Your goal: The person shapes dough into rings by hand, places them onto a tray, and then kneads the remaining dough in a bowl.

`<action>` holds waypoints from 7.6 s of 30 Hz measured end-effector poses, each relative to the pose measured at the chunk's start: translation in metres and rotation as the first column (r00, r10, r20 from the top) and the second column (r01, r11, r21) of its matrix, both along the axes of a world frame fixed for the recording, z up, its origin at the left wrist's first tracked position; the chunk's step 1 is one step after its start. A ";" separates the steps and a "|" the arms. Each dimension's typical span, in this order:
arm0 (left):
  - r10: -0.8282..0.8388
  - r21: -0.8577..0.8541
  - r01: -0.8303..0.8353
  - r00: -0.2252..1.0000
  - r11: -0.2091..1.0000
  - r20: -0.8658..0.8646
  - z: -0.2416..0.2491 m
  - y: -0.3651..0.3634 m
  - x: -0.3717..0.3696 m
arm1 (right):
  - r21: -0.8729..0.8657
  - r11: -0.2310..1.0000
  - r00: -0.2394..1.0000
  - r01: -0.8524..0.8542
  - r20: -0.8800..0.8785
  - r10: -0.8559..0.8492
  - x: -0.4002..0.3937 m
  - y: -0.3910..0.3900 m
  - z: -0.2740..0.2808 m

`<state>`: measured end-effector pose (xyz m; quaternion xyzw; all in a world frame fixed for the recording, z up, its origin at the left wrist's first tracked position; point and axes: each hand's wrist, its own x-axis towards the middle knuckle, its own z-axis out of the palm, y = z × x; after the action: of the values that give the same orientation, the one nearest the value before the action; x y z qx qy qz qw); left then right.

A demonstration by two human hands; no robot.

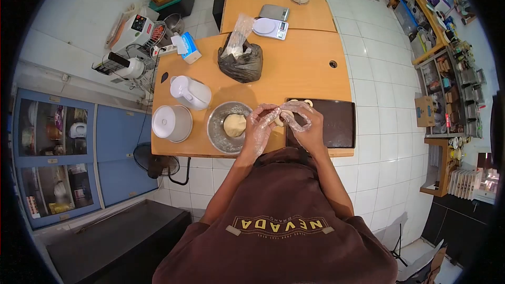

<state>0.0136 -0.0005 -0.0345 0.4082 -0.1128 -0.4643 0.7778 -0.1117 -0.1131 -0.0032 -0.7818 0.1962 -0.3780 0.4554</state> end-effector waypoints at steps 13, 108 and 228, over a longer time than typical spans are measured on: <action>0.047 0.004 -0.047 0.997 0.999 -0.054 -0.013 -0.001 0.002 | -0.008 1.000 0.999 -0.017 -0.046 0.017 -0.003 -0.002 -0.002; -0.109 0.198 0.005 0.847 0.980 0.520 0.015 0.001 -0.002 | 0.035 0.999 1.000 0.012 0.019 -0.013 -0.004 -0.001 -0.006; -0.236 0.291 0.112 0.868 0.950 0.436 0.025 0.074 0.051 | -0.006 0.998 0.988 0.061 -0.144 -0.061 0.040 0.085 0.002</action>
<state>0.0647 0.0739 -0.0099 0.5929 -0.2716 -0.4319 0.6230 -0.0721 -0.0286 -0.0010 -0.8011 0.2520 -0.3344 0.4277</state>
